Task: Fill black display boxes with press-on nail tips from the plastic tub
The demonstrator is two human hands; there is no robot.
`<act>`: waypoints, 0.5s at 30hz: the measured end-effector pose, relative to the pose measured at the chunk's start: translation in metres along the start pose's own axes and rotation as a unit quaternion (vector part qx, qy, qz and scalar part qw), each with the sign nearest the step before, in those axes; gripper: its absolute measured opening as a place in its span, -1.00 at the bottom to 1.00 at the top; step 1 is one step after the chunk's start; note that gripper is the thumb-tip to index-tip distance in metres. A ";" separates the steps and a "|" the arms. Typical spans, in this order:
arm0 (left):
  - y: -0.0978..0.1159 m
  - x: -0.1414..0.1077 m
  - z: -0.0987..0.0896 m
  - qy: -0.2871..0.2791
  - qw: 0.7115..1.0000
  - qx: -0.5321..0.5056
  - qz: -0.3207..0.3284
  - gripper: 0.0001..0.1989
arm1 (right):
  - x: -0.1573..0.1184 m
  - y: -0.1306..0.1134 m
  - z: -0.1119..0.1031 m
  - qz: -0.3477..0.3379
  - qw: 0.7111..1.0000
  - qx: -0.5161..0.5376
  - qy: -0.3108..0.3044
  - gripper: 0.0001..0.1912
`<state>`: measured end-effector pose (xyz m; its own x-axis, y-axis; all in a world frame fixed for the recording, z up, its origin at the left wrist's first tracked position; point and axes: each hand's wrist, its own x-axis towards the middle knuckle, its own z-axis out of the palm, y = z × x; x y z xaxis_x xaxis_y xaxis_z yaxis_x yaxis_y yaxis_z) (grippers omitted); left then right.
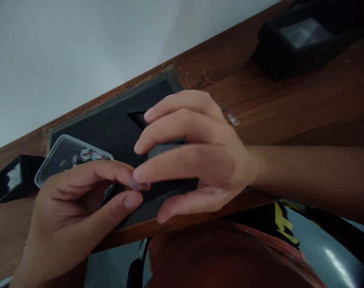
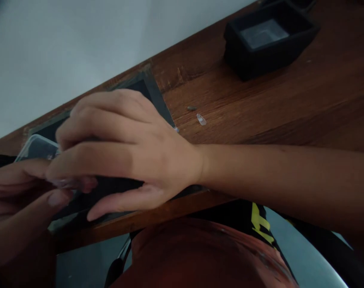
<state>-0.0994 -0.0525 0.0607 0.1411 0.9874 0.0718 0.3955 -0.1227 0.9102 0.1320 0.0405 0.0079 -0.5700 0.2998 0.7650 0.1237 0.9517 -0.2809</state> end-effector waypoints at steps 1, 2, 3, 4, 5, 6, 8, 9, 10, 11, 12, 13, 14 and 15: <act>0.000 0.001 0.001 -0.003 1.000 0.003 -0.006 -0.87 | 0.000 -0.001 0.000 0.004 0.999 -0.004 -0.032 -0.57; 0.000 0.001 0.000 -0.007 1.000 0.003 -0.010 -0.88 | 0.001 -0.002 0.001 0.007 0.998 -0.005 -0.054 -0.60; 0.000 0.002 0.000 -0.011 1.000 0.001 -0.014 -0.88 | 0.001 -0.002 0.001 -0.006 0.999 -0.004 -0.053 -0.64; -0.001 0.003 -0.001 -0.014 1.000 -0.005 -0.018 -0.87 | 0.000 -0.001 0.002 -0.024 0.999 -0.004 -0.037 -0.68; -0.001 0.004 -0.002 -0.017 0.999 -0.012 -0.024 -0.86 | 0.000 -0.001 0.003 -0.045 0.999 -0.007 -0.012 -0.69; -0.001 0.005 -0.002 -0.023 0.999 -0.022 -0.030 -0.86 | 0.000 0.000 0.004 -0.069 0.997 -0.012 0.020 -0.70; -0.001 0.006 -0.001 -0.038 0.997 -0.050 -0.043 -0.89 | 0.001 0.002 0.004 -0.089 0.994 -0.021 0.052 -0.71; -0.001 0.007 0.000 -0.047 0.996 -0.064 -0.048 -0.89 | 0.002 0.002 0.004 -0.081 0.996 -0.020 0.044 -0.71; -0.001 0.008 0.001 -0.059 0.994 -0.076 -0.052 -0.89 | 0.003 0.001 0.004 -0.060 0.998 -0.013 0.016 -0.72; -0.001 0.009 0.002 -0.068 0.993 -0.083 -0.052 -0.87 | 0.005 0.000 0.003 -0.033 0.999 0.001 -0.019 -0.72; -0.002 0.010 0.003 -0.074 0.992 -0.084 -0.050 -0.86 | 0.007 -0.001 0.002 -0.002 0.998 0.019 -0.060 -0.73; -0.002 0.010 0.003 -0.078 0.993 -0.081 -0.047 -0.84 | 0.009 -0.003 0.001 0.029 0.994 0.040 -0.098 -0.73; -0.002 0.010 0.003 -0.083 0.993 -0.072 -0.042 -0.84 | 0.010 -0.004 0.000 0.053 0.989 0.062 -0.121 -0.73; -0.002 0.009 0.003 -0.083 0.994 -0.060 -0.038 -0.86 | 0.011 -0.005 -0.001 0.071 0.985 0.084 -0.134 -0.75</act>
<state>-0.0959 -0.0433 0.0580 0.2672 0.9619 -0.0584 0.3014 -0.0258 0.9531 0.1256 0.0387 0.0187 -0.7530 0.3805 0.5369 0.0944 0.8699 -0.4842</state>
